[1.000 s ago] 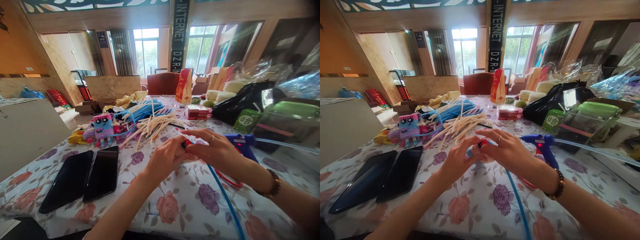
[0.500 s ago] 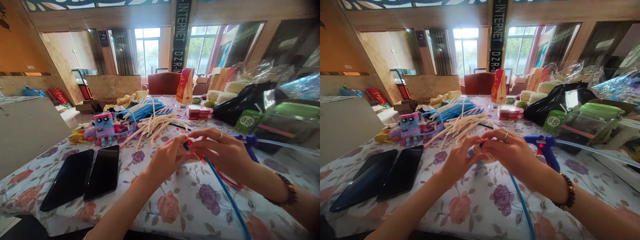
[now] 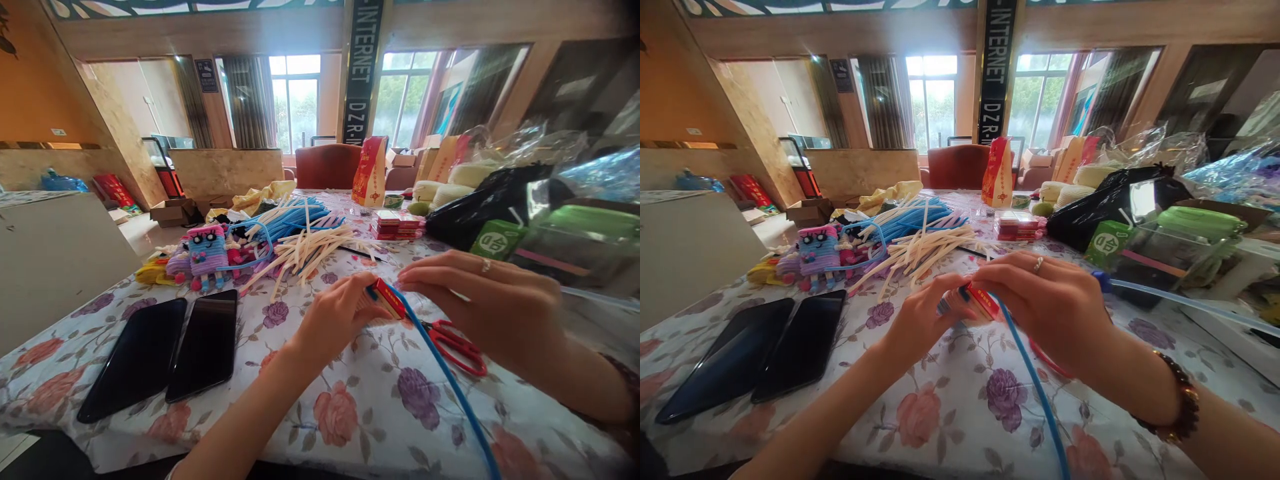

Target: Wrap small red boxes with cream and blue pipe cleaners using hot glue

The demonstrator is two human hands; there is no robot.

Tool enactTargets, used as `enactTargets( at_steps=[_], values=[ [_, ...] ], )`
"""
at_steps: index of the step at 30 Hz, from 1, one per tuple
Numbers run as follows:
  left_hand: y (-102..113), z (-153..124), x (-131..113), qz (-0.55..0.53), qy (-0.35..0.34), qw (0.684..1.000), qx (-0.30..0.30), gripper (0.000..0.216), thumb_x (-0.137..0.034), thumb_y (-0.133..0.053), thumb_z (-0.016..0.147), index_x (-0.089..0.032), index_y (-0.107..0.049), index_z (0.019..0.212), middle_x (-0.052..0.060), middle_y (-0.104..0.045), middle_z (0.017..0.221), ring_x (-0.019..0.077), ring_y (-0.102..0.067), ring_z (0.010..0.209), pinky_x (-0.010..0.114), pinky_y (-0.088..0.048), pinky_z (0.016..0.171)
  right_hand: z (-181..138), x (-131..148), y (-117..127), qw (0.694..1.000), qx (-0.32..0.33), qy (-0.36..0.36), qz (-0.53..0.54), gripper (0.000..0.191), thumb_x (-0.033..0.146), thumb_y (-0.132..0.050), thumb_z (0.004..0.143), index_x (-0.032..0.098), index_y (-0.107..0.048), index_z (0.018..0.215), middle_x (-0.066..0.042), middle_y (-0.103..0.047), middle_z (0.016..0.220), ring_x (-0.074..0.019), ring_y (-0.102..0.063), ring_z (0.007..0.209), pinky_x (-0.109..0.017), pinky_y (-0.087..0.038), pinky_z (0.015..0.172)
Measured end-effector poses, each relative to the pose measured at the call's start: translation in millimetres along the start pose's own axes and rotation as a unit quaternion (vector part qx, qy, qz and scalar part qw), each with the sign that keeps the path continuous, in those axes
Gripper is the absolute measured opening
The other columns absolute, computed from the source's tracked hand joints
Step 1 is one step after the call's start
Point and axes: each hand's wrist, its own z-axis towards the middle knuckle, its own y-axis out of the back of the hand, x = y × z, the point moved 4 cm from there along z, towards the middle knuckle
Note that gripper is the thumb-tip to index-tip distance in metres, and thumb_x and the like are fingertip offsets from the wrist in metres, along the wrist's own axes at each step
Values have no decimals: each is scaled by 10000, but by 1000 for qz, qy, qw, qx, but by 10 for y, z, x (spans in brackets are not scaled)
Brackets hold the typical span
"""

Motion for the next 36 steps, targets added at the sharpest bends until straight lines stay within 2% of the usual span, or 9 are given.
enactTargets(
  at_steps=[4, 8, 15, 19, 22, 25, 29, 32, 36],
  values=[
    [-19, -10, -15, 11, -16, 1000, -4, 345, -444, -474, 857, -180, -479, 1080, 43, -691, 973, 139, -661, 923, 239, -545, 780, 101, -86, 38, 997, 14, -72, -16, 115, 261, -573, 856, 263, -676, 806, 58, -729, 760, -119, -679, 646, -214, -518, 608],
    [-34, -30, -24, 33, -17, 999, -11, 270, -365, -471, 884, -174, -478, 1076, 39, -691, 933, 139, -667, 868, 249, -550, 746, 260, -217, 6, 993, 29, -115, 21, 173, 306, -560, 856, 249, -706, 782, 32, -725, 700, -134, -652, 550, -252, -506, 552],
    [-31, -60, 11, 21, 13, 999, -21, 188, -249, -495, 885, -195, -491, 1065, 21, -682, 937, 136, -658, 875, 249, -541, 747, 679, -384, -348, 986, 80, -116, 91, 223, 337, -627, 768, 227, -676, 581, 37, -628, 495, -97, -548, 444, -242, -415, 450],
    [-26, -42, 30, 36, 37, 999, 1, 197, -233, -494, 882, -185, -484, 1074, 26, -667, 924, 151, -642, 865, 268, -536, 734, 964, -359, -706, 974, 146, -144, 99, 235, 308, -656, 742, 178, -639, 546, 11, -613, 515, -105, -537, 485, -256, -407, 510],
    [-18, -2, 35, 60, 52, 996, 36, 249, -218, -469, 890, -171, -465, 1134, 54, -640, 997, 177, -609, 918, 310, -532, 767, 1149, -287, -1040, 969, 178, -134, 104, 186, 261, -575, 813, 151, -684, 709, -25, -666, 646, -121, -561, 584, -255, -402, 577],
    [-13, 31, 47, 89, 53, 991, 86, 290, -154, -441, 887, -194, -486, 1170, 69, -579, 1099, 194, -570, 972, 345, -520, 817, 1297, -276, -1418, 967, 203, -135, 77, 266, 246, -463, 882, 131, -700, 851, -59, -689, 720, -131, -568, 625, -255, -380, 613],
    [-3, 19, 115, 116, 58, 982, 138, 346, -105, -440, 862, -241, -527, 1169, 71, -506, 1134, 197, -551, 939, 343, -529, 767, 1503, -371, -1897, 963, 217, -140, 79, 264, 182, -473, 851, 92, -717, 805, -105, -702, 779, -157, -600, 709, -256, -392, 667],
    [24, -13, 199, 85, 87, 983, 137, 302, -139, -428, 877, -239, -551, 1134, 70, -489, 1168, 197, -550, 973, 357, -526, 798, 1659, -503, -2210, 961, 214, -152, 85, 222, 138, -519, 790, 73, -729, 825, -122, -705, 840, -193, -612, 811, -268, -413, 729],
    [88, -23, 303, -8, 133, 981, 139, 270, -138, -411, 891, -220, -577, 1088, 69, -527, 1210, 193, -557, 1051, 373, -495, 897, 1830, -681, -2570, 955, 209, -187, 95, 230, 152, -588, 733, 52, -726, 888, -138, -692, 871, -249, -610, 881, -309, -442, 774]
  ],
)
